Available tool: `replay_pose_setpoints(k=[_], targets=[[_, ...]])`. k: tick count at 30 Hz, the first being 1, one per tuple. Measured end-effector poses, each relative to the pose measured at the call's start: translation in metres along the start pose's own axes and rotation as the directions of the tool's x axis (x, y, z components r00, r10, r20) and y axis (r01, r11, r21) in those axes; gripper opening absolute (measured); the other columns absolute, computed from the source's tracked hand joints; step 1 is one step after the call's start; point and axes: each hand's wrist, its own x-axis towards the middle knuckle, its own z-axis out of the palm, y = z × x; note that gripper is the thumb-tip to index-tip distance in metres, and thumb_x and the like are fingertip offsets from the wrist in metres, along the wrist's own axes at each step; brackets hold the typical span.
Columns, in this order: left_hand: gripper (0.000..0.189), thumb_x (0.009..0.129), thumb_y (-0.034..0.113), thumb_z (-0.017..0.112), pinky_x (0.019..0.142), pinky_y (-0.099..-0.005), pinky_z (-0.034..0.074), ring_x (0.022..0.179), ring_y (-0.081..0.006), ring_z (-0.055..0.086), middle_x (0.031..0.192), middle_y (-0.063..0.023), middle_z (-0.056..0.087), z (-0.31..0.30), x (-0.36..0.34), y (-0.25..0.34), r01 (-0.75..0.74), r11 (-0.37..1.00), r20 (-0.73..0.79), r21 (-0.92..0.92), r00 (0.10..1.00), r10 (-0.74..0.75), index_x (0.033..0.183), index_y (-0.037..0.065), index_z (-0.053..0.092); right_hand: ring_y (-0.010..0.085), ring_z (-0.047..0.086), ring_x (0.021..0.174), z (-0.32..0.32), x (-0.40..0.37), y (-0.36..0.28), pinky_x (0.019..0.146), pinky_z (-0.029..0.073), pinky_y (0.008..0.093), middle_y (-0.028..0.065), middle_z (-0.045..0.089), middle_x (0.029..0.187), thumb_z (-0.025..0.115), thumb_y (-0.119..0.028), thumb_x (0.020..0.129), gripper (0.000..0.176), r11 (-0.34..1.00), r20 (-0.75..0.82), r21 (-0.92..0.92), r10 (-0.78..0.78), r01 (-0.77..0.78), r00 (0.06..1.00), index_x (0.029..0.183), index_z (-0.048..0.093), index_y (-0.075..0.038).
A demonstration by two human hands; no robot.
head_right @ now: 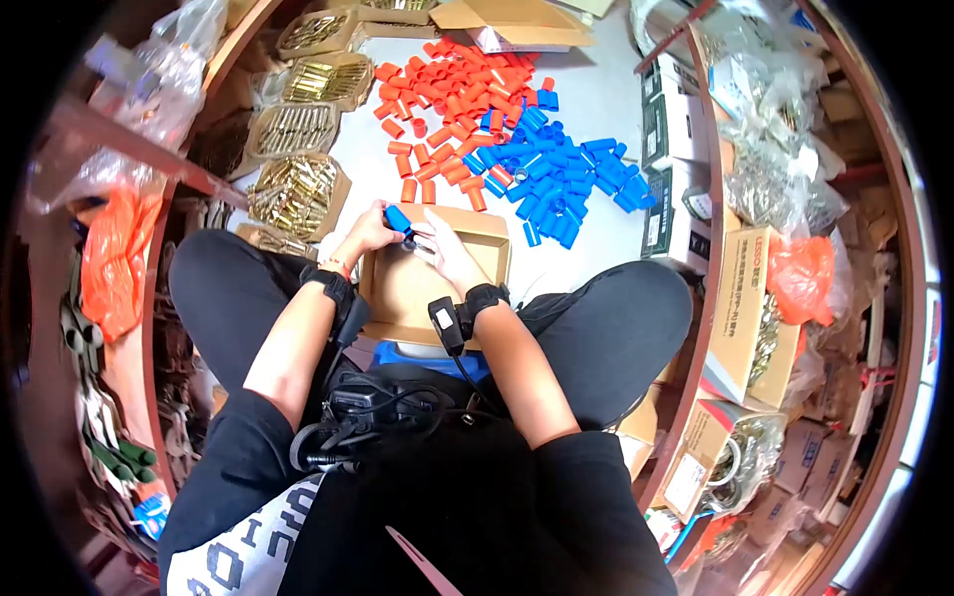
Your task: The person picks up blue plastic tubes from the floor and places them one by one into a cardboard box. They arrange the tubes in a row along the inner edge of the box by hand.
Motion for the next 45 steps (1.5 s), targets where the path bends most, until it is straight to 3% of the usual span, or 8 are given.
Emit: replay_pose_setpoints(k=[2,13,17,20,25,29,41,45], targets=[[0.066,0.046,0.023,0.073,0.073,-0.032,0.042,0.082,-0.0282,0.053,0.089,-0.0182,0.053,-0.004,-0.01,0.011,0.017,0.997,0.03,-0.07,0.999,-0.015,0.098,-0.002,0.041,0.0189,0.031,0.112,0.001,-0.01,-0.001,0.089,0.027,0.0331,0.0098,0.039,0.117,0.038,-0.048,0.077,0.061,0.999,-0.02,-0.037,0.01,-0.011,1.0,0.112,0.038,0.001],[0.044,0.052,0.024,0.072,0.062,-0.0276,0.045,0.067,-0.0187,0.055,0.074,-0.01,0.057,0.022,-0.002,-0.016,-0.047,0.999,-0.066,0.024,0.997,0.048,0.084,0.0,0.054,0.0164,0.047,0.098,-0.005,-0.03,-0.002,0.083,0.035,0.0287,0.0084,0.049,0.108,0.037,-0.038,0.08,0.046,1.0,-0.035,-0.019,-0.009,0.008,0.999,0.108,0.043,-0.001],[0.032,0.065,0.027,0.063,0.043,-0.0211,0.042,0.052,-0.0101,0.053,0.071,-0.0021,0.057,0.023,0.009,-0.024,0.134,0.91,0.261,-0.393,0.965,-0.029,0.085,0.004,0.055,0.0149,0.05,0.091,-0.014,-0.023,0.0,0.076,0.04,0.028,0.0056,0.052,0.102,0.044,-0.029,0.08,0.032,0.997,-0.108,-0.065,-0.054,0.048,0.993,0.1,0.049,-0.005],[0.031,0.068,0.032,0.058,0.039,-0.0171,0.038,0.051,-0.0073,0.052,0.072,-0.0006,0.057,0.003,-0.013,0.008,0.323,0.867,0.414,-0.381,0.898,-0.152,0.087,0.007,0.056,0.0123,0.051,0.085,-0.022,-0.023,0.004,0.071,0.042,0.0265,0.0016,0.054,0.095,0.054,-0.024,0.075,0.025,0.994,-0.175,-0.107,-0.039,0.02,0.984,0.096,0.052,-0.009],[0.031,0.072,0.036,0.055,0.059,-0.0178,0.038,0.076,-0.0024,0.05,0.093,0.0086,0.053,-0.001,-0.027,0.025,0.406,0.839,0.571,-0.362,0.808,-0.145,0.096,0.017,0.053,0.0112,0.05,0.083,-0.017,-0.04,0.002,0.07,0.04,0.0266,-0.0008,0.055,0.092,0.059,-0.032,0.071,0.033,0.976,-0.24,-0.206,0.021,-0.072,0.97,0.095,0.052,-0.011],[0.032,0.071,0.039,0.056,0.067,-0.0209,0.036,0.081,-0.002,0.048,0.091,0.0092,0.053,0.002,-0.029,0.023,0.444,0.819,0.601,-0.364,0.783,-0.158,0.097,0.019,0.053,0.0088,0.05,0.077,-0.03,-0.04,0.009,0.065,0.04,0.0243,-0.0019,0.055,0.086,0.06,-0.034,0.07,0.032,0.966,-0.24,-0.227,0.067,-0.123,0.969,0.093,0.053,-0.013],[0.029,0.072,0.039,0.055,0.07,-0.0218,0.036,0.078,-0.0027,0.045,0.089,0.011,0.05,0.009,-0.027,0.026,0.531,0.777,0.666,-0.338,0.718,-0.201,0.094,0.021,0.051,0.0086,0.05,0.074,-0.039,-0.042,0.017,0.066,0.04,0.0232,-0.0029,0.053,0.079,0.059,-0.037,0.07,0.032,0.974,-0.195,-0.194,0.074,-0.113,0.978,0.088,0.054,-0.012],[0.033,0.072,0.042,0.053,0.071,-0.0237,0.036,0.079,-0.0043,0.045,0.092,0.0092,0.05,0.015,-0.025,0.024,0.539,0.77,0.626,-0.342,0.742,-0.241,0.095,0.018,0.051,0.0156,0.049,0.084,-0.06,-0.031,0.03,0.073,0.04,0.0282,0.0051,0.051,0.091,0.061,-0.04,0.065,0.046,0.99,-0.249,-0.084,0.087,-0.111,0.965,0.095,0.05,-0.006]])
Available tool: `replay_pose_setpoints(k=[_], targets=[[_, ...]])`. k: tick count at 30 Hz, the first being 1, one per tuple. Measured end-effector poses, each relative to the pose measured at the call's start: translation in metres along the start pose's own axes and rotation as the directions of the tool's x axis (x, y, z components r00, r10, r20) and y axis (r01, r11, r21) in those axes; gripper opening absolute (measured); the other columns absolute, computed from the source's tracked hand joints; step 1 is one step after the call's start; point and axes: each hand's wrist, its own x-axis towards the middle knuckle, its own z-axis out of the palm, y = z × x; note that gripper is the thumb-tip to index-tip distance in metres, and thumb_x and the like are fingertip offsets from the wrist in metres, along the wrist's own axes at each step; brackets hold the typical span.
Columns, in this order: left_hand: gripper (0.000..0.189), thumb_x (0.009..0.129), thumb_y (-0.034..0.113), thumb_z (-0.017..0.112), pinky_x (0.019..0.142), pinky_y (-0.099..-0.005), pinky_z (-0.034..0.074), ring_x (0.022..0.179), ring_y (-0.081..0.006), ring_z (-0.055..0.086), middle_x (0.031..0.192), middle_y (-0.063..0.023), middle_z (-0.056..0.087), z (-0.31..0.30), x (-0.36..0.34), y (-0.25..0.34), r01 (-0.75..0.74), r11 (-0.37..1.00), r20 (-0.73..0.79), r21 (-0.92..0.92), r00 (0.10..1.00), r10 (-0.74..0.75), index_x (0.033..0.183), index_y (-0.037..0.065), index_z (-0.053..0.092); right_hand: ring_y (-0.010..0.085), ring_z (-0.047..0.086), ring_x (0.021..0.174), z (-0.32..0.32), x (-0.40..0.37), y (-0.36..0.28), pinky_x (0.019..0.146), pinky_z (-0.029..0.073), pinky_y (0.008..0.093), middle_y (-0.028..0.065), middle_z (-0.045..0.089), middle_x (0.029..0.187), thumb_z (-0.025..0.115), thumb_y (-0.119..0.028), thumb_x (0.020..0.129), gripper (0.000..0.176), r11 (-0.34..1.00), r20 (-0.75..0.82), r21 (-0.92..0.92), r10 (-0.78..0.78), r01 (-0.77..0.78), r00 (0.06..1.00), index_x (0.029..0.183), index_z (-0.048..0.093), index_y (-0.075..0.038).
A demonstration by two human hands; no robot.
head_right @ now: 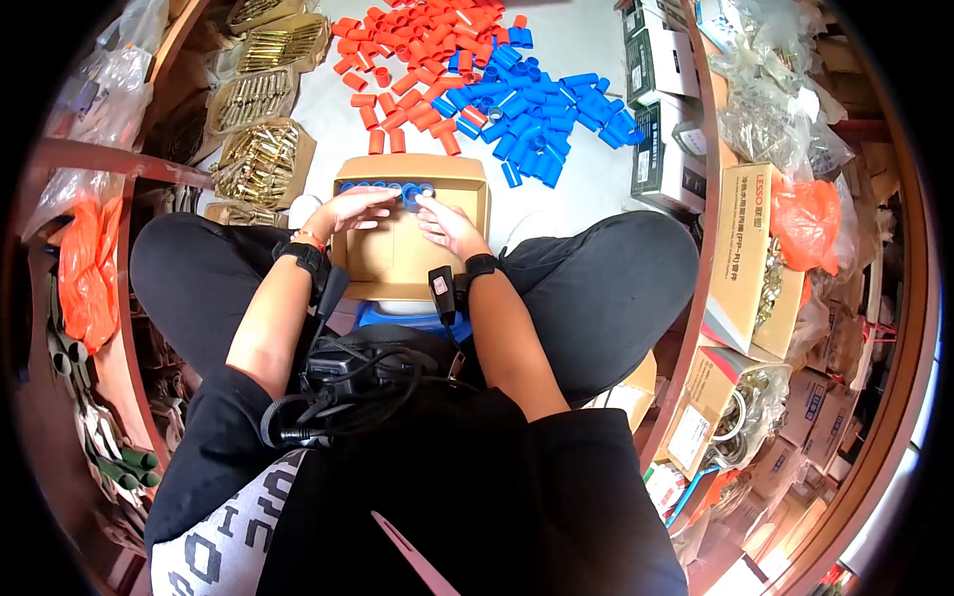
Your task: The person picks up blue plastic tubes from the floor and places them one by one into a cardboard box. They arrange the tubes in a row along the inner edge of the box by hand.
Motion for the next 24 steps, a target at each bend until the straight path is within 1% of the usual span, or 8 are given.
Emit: replay_pose_setpoints(k=[5,10,11,13,14,18,22,24], targets=[[0.034,0.074,0.041,0.051,0.071,-0.026,0.034,0.077,-0.0059,0.044,0.093,0.0075,0.05,-0.021,0.026,-0.016,0.087,0.994,-0.078,0.065,0.994,-0.082,0.095,0.015,0.051,0.0229,0.049,0.089,-0.02,0.022,0.019,0.078,0.04,0.0312,0.0143,0.047,0.102,0.059,-0.04,0.067,0.057,0.986,-0.21,0.162,0.079,-0.045,0.974,0.104,0.043,0.0],[0.025,0.076,0.035,0.049,0.063,-0.0225,0.035,0.069,-0.0041,0.045,0.086,0.0086,0.052,-0.017,0.025,-0.017,0.121,0.989,-0.115,0.085,0.987,-0.111,0.092,0.015,0.052,0.0261,0.047,0.094,-0.022,0.03,0.021,0.08,0.039,0.0323,0.0189,0.043,0.107,0.054,-0.039,0.072,0.058,0.971,-0.187,0.241,0.037,0.009,0.982,0.108,0.038,0.003],[0.022,0.077,0.033,0.048,0.062,-0.0225,0.035,0.068,-0.0038,0.046,0.085,0.0089,0.052,-0.023,0.038,-0.028,0.096,0.993,-0.073,0.07,0.993,-0.091,0.09,0.016,0.052,0.0242,0.042,0.101,-0.024,0.032,0.022,0.085,0.035,0.0315,0.0161,0.038,0.114,0.057,-0.039,0.071,0.064,0.961,-0.14,0.278,0.033,0.007,0.99,0.111,0.032,0.004],[0.019,0.077,0.033,0.048,0.054,-0.0183,0.034,0.061,-0.0005,0.045,0.076,0.0125,0.051,-0.017,0.038,-0.031,0.108,0.992,-0.105,0.064,0.989,-0.101,0.087,0.019,0.054,0.0236,0.042,0.1,-0.029,0.044,0.026,0.086,0.035,0.031,0.0152,0.04,0.112,0.055,-0.038,0.072,0.059,0.945,-0.159,0.326,0.047,0.008,0.986,0.109,0.035,0.002],[0.019,0.077,0.032,0.048,0.054,-0.018,0.034,0.061,0.0002,0.045,0.077,0.0129,0.052,-0.015,0.037,-0.032,0.113,0.993,-0.09,0.038,0.99,-0.11,0.09,0.019,0.053,0.0232,0.042,0.1,-0.032,0.05,0.029,0.085,0.035,0.0308,0.0145,0.041,0.111,0.055,-0.038,0.073,0.057,0.944,-0.168,0.329,0.051,0.008,0.984,0.109,0.036,0.001],[0.023,0.078,0.03,0.047,0.056,-0.0184,0.034,0.064,-0.0021,0.046,0.084,0.0098,0.054,-0.016,0.033,-0.037,0.13,0.991,-0.073,0.036,0.989,-0.127,0.095,0.017,0.052,0.0212,0.043,0.099,-0.035,0.061,0.03,0.085,0.035,0.0297,0.0112,0.044,0.108,0.053,-0.037,0.074,0.049,0.925,-0.173,0.378,0.09,-0.018,0.981,0.106,0.04,-0.003],[0.027,0.08,0.03,0.043,0.064,-0.022,0.034,0.079,-0.0051,0.047,0.093,0.0069,0.052,-0.023,0.029,-0.037,0.165,0.985,-0.069,0.045,0.984,-0.162,0.101,0.016,0.05,0.0201,0.043,0.099,-0.033,0.07,0.033,0.085,0.035,0.029,0.0093,0.046,0.108,0.05,-0.033,0.076,0.043,0.914,-0.171,0.403,0.123,-0.045,0.978,0.107,0.041,-0.004],[0.026,0.08,0.029,0.043,0.065,-0.0221,0.034,0.079,-0.0051,0.047,0.094,0.007,0.052,-0.023,0.028,-0.039,0.17,0.984,-0.078,0.046,0.983,-0.166,0.102,0.015,0.049,0.0201,0.044,0.099,-0.029,0.069,0.033,0.084,0.035,0.0289,0.0096,0.046,0.108,0.049,-0.031,0.077,0.041,0.922,-0.193,0.387,0.087,-0.005,0.977,0.108,0.041,-0.004]])
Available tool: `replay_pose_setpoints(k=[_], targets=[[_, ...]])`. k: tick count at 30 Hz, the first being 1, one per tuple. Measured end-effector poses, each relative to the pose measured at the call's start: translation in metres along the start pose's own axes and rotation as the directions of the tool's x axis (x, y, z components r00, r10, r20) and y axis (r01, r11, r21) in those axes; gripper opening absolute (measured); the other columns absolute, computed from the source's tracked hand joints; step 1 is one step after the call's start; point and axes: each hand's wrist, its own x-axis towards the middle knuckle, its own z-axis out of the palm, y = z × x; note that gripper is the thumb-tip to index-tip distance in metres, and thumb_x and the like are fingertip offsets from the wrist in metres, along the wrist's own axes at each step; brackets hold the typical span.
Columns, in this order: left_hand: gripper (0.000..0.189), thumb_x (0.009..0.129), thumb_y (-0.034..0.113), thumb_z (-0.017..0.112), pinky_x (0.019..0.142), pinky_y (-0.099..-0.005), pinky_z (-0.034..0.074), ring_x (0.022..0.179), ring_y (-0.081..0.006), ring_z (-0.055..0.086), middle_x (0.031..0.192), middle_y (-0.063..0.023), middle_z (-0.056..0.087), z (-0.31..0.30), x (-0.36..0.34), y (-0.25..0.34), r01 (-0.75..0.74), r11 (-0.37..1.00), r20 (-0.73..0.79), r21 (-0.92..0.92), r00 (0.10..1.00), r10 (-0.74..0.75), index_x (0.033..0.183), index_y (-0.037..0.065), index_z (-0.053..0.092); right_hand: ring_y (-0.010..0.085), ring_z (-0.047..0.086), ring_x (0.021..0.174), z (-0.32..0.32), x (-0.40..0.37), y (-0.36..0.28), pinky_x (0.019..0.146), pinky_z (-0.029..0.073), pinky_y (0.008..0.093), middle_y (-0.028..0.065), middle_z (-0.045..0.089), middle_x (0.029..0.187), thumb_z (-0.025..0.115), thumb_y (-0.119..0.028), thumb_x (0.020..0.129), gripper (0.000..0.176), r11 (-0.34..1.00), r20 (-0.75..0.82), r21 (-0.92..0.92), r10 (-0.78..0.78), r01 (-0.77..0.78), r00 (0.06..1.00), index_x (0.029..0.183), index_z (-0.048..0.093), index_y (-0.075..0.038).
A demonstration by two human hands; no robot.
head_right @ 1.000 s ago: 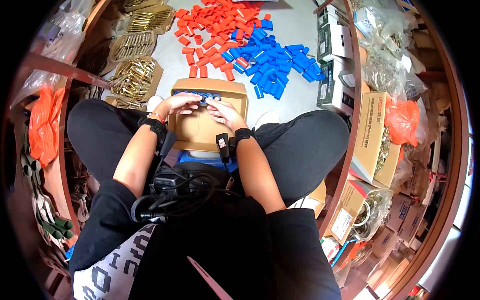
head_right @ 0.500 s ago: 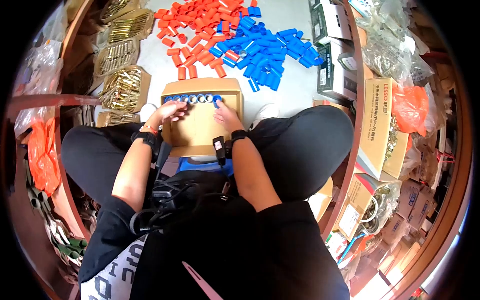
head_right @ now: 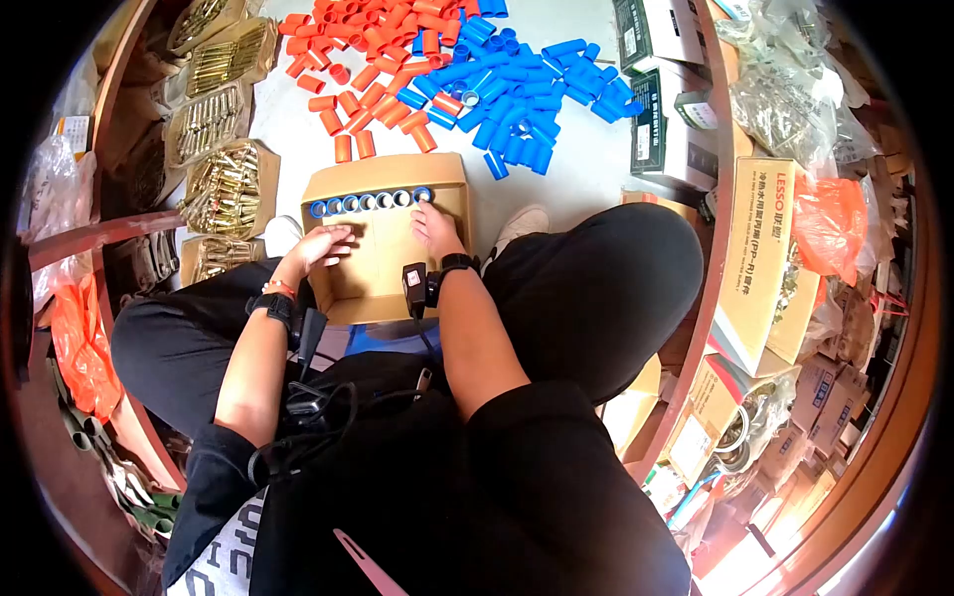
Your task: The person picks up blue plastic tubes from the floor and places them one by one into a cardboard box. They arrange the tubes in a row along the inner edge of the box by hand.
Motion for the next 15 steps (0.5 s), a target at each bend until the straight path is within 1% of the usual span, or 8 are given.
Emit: replay_pose_setpoints(k=[2,5,8,11,14,15], targets=[[0.027,0.08,0.029,0.043,0.065,-0.0224,0.035,0.078,-0.005,0.047,0.094,0.0068,0.053,-0.0017,0.0024,-0.0022,0.001,1.0,0.004,-0.001,1.0,-0.001,0.102,0.014,0.049,0.0204,0.044,0.099,0.0035,0.0001,0.0005,0.083,0.036,0.029,0.0112,0.046,0.11,0.048,-0.026,0.078,0.039,1.0,-0.021,0.006,-0.024,0.024,0.999,0.11,0.041,-0.005],[0.026,0.078,0.029,0.046,0.059,-0.0203,0.034,0.069,-0.0038,0.045,0.086,0.0079,0.055,-0.0007,0.005,-0.0046,-0.014,1.0,-0.02,-0.002,1.0,0.014,0.1,0.015,0.05,0.0209,0.045,0.098,0.0082,-0.0031,-0.0015,0.082,0.037,0.0293,0.012,0.046,0.109,0.049,-0.024,0.078,0.037,0.999,-0.094,0.015,-0.034,0.035,0.995,0.108,0.043,-0.005],[0.025,0.08,0.027,0.043,0.065,-0.0216,0.036,0.076,-0.0052,0.047,0.092,0.0062,0.054,0.001,0.0014,0.0004,-0.009,1.0,-0.008,0.018,1.0,0.009,0.101,0.014,0.049,0.0217,0.045,0.099,0.0071,-0.0015,-0.0017,0.082,0.037,0.0297,0.0131,0.046,0.109,0.049,-0.021,0.077,0.035,0.996,-0.104,0.011,-0.088,0.09,0.991,0.107,0.044,-0.004],[0.023,0.08,0.025,0.043,0.064,-0.0212,0.036,0.075,-0.0054,0.048,0.091,0.0058,0.054,0.0004,0.0035,-0.0009,-0.016,1.0,-0.011,0.013,1.0,0.017,0.1,0.014,0.05,0.0226,0.045,0.099,0.0071,-0.001,-0.0014,0.082,0.037,0.0307,0.0134,0.045,0.109,0.05,-0.019,0.077,0.036,0.994,-0.084,0.011,-0.108,0.109,0.991,0.109,0.042,-0.004],[0.025,0.079,0.027,0.045,0.055,-0.0181,0.035,0.066,-0.0024,0.045,0.085,0.009,0.054,0.0003,0.0053,-0.0034,-0.039,0.999,-0.032,0.026,0.999,0.04,0.1,0.015,0.05,0.0232,0.044,0.1,0.0108,-0.0056,-0.0024,0.084,0.036,0.0318,0.0127,0.044,0.111,0.05,-0.017,0.076,0.039,0.994,-0.074,0.019,-0.11,0.112,0.991,0.112,0.039,-0.005],[0.025,0.079,0.027,0.045,0.055,-0.0178,0.034,0.065,-0.0022,0.045,0.084,0.009,0.054,0.0007,0.0037,-0.0021,-0.038,0.999,-0.033,0.026,0.999,0.039,0.1,0.015,0.05,0.0234,0.043,0.101,0.0112,-0.007,-0.0027,0.084,0.036,0.0321,0.0125,0.044,0.112,0.05,-0.016,0.076,0.04,0.993,-0.072,0.012,-0.112,0.114,0.991,0.112,0.038,-0.005]])
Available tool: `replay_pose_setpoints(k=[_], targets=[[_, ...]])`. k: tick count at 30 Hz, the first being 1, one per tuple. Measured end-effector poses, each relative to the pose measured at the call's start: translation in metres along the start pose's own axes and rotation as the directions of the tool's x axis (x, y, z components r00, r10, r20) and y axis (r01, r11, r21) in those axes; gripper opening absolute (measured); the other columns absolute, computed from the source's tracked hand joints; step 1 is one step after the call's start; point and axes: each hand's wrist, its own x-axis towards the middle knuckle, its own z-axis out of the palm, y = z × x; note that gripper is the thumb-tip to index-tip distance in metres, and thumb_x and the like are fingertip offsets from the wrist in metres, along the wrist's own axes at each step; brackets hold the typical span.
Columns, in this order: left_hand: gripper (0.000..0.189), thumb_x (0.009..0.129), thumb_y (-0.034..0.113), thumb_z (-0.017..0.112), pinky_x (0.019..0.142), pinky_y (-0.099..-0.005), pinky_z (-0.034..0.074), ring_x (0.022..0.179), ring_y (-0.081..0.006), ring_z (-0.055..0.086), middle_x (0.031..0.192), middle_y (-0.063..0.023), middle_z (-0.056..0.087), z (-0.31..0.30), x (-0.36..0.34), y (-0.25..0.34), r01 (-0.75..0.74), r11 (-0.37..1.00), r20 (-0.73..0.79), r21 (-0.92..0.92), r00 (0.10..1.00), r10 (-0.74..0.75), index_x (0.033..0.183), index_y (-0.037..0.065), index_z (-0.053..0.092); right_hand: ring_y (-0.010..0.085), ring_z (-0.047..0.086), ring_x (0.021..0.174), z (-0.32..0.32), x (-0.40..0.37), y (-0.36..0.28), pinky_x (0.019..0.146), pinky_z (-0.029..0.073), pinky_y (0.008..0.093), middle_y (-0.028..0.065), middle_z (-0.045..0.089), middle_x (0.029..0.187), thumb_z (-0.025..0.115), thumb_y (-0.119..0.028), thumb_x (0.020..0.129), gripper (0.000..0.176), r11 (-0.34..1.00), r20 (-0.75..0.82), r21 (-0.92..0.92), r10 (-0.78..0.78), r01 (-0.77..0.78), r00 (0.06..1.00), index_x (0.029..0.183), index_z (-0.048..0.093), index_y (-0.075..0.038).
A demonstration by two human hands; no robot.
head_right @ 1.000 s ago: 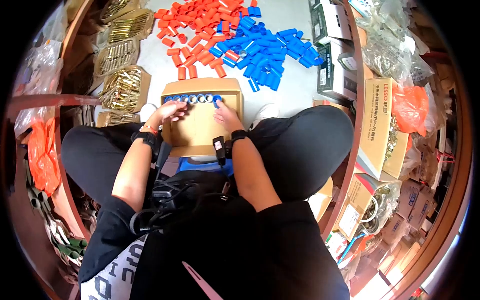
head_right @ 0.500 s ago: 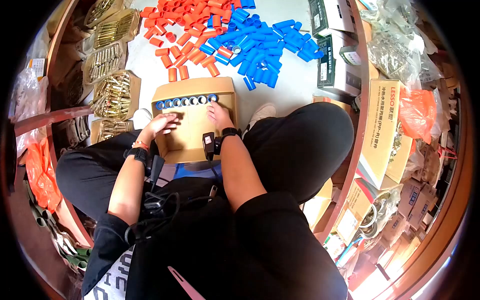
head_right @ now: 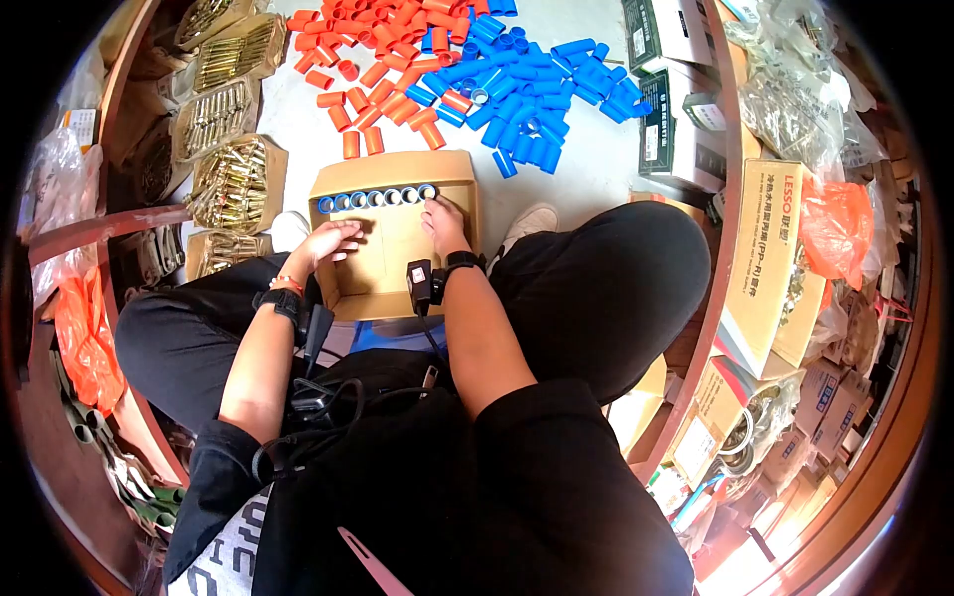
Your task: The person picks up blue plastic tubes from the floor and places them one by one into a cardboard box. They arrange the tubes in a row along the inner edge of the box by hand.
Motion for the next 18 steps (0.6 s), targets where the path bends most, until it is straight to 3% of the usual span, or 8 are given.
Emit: replay_pose_setpoints(k=[8,14,18], targets=[[0.024,0.079,0.028,0.046,0.052,-0.0166,0.034,0.063,-0.0014,0.045,0.082,0.0087,0.054,0.0,0.001,0.0,-0.006,1.0,0.0,-0.011,1.0,0.006,0.098,0.015,0.051,0.024,0.041,0.104,-0.001,-0.002,-0.001,0.086,0.034,0.0331,0.0122,0.041,0.114,0.049,-0.015,0.076,0.042,0.999,0.01,-0.041,-0.007,0.007,1.0,0.115,0.035,-0.005],[0.021,0.08,0.025,0.042,0.057,-0.0187,0.035,0.069,-0.0026,0.047,0.086,0.0082,0.055,0.002,-0.006,0.012,0.003,0.999,-0.011,0.053,1.0,-0.002,0.097,0.015,0.05,0.0241,0.044,0.1,-0.006,0.0,-0.004,0.082,0.037,0.0331,0.0124,0.045,0.11,0.048,-0.016,0.076,0.037,0.994,-0.049,-0.095,0.054,-0.059,0.997,0.109,0.04,-0.002],[0.02,0.079,0.03,0.046,0.047,-0.0162,0.034,0.058,-0.0012,0.046,0.073,0.0086,0.055,0.003,-0.002,0.014,-0.065,0.997,-0.033,0.035,0.997,0.066,0.087,0.015,0.055,0.021,0.047,0.095,-0.003,-0.015,-0.009,0.078,0.04,0.0315,0.0107,0.049,0.103,0.047,-0.02,0.077,0.03,0.961,-0.036,-0.24,0.135,-0.139,0.99,0.101,0.045,-0.002]])
